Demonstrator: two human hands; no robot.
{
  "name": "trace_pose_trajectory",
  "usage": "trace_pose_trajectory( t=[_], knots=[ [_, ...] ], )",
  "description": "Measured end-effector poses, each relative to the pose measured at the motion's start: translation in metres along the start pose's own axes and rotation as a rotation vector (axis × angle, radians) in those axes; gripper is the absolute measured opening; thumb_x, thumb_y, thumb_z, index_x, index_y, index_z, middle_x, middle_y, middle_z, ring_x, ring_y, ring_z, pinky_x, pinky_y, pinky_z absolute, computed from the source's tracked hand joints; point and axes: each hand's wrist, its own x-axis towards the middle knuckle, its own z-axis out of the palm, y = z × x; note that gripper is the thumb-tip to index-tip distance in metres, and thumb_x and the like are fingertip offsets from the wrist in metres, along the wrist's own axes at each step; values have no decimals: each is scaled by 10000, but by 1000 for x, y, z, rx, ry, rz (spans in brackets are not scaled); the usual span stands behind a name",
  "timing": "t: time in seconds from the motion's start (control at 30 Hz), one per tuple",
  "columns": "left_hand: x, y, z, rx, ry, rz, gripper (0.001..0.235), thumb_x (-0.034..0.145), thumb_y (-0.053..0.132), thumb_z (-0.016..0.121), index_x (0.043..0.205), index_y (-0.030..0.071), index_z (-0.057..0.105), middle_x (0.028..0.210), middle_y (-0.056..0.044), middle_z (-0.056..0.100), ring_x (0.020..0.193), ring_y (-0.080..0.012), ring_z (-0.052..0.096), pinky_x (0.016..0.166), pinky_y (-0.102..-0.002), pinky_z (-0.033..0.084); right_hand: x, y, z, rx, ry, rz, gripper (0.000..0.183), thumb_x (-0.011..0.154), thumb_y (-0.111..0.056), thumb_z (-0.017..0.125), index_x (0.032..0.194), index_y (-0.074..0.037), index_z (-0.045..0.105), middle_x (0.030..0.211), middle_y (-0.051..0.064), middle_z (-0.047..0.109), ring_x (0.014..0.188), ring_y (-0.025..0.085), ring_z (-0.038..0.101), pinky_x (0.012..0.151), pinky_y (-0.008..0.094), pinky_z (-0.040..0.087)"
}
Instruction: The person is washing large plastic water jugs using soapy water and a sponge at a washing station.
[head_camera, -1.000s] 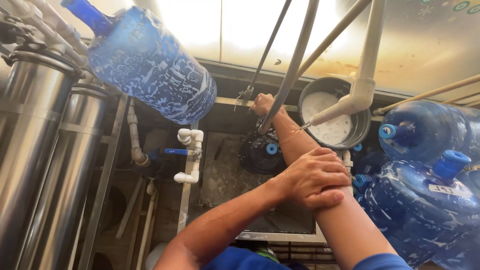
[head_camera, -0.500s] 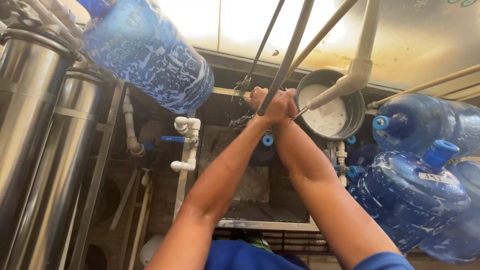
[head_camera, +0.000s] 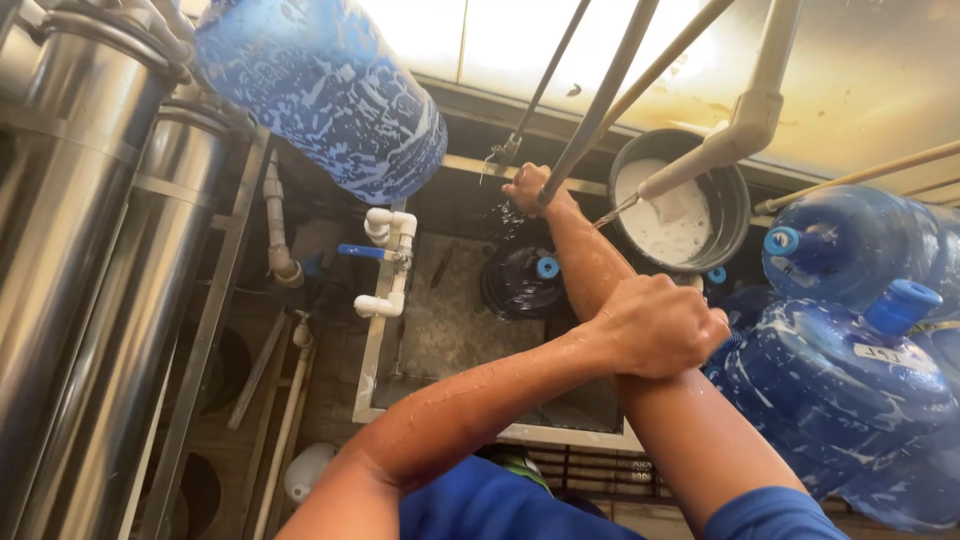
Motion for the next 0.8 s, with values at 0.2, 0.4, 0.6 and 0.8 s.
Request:
trace_pose_trajectory(
  t=[0.2, 0.4, 0.6, 0.8],
  knots=[
    [-45, 51, 8, -194, -54, 262, 385, 980, 396, 479, 886, 152, 763, 942, -81, 766, 908, -339, 727, 781, -460, 572, 6, 23, 14, 97, 21, 89, 318, 977, -372, 655, 1077, -73, 690, 871, 143, 758, 717, 246, 749, 758, 435, 623],
    [-42, -8, 10, -224, 145, 595, 271, 995, 339, 567, 1029, 102, 694, 986, -52, 693, 992, -250, 677, 963, -405, 503, 0, 38, 22, -58, -46, 36, 399, 1023, -425, 615, 1122, -64, 752, 786, 116, 747, 662, 192, 707, 679, 379, 563],
    [-27, -26, 18, -224, 138, 797, 306, 1005, 319, 536, 1120, 58, 649, 1083, -108, 682, 1066, -310, 664, 1004, -460, 481, -21, 33, 12, 290, -222, -13, 369, 1011, -423, 580, 1112, -98, 723, 713, 96, 676, 570, 164, 651, 504, 321, 540],
    [-1, -146, 53, 102, 173, 202, 347, 994, 295, 504, 1145, 97, 745, 1231, -149, 717, 1186, -315, 677, 1121, -461, 491, -73, 34, 31, -199, -248, 363, 418, 1044, -404, 564, 1218, -42, 679, 1030, 201, 556, 856, 285, 521, 659, 378, 388]
  ],
)
